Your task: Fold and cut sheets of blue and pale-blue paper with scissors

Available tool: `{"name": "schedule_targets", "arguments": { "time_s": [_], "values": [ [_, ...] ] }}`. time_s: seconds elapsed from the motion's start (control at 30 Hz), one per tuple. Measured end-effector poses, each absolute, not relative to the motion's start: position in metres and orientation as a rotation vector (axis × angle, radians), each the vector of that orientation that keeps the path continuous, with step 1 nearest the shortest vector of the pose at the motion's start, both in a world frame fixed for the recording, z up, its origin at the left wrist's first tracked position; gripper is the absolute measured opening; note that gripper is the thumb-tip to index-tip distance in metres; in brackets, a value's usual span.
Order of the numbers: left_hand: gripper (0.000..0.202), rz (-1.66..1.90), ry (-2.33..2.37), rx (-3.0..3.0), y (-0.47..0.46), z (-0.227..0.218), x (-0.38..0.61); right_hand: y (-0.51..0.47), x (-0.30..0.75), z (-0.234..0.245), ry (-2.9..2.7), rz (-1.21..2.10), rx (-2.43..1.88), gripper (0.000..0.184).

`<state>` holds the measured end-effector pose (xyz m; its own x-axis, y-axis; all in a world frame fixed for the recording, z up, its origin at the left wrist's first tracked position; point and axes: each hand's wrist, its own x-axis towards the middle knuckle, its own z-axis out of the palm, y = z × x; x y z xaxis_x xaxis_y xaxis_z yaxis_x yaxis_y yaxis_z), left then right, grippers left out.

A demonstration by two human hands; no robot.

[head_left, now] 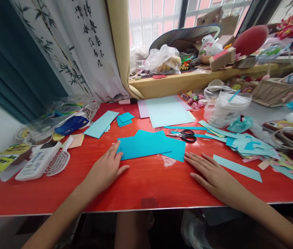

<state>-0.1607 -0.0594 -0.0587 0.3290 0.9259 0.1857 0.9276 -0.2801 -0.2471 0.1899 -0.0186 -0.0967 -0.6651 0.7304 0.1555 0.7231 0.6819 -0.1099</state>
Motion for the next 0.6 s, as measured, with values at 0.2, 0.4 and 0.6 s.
{"name": "schedule_targets", "arguments": {
  "time_s": [0.2,0.4,0.6],
  "values": [
    [0.041,0.009,-1.279,-2.520,-0.016,-0.077,-0.166,-0.018,0.193,-0.101,-2.719,0.069,-1.235,0.052],
    [0.029,-0.514,-1.517,-2.563,-0.007,-0.055,-0.179,-0.019,0.199,-0.106,-2.665,-0.091,-1.186,0.045],
    [0.026,-2.043,-2.241,-1.881,0.011,-0.032,-0.178,0.013,0.155,-0.083,-2.506,-0.036,-1.113,0.033]
  ]
}}
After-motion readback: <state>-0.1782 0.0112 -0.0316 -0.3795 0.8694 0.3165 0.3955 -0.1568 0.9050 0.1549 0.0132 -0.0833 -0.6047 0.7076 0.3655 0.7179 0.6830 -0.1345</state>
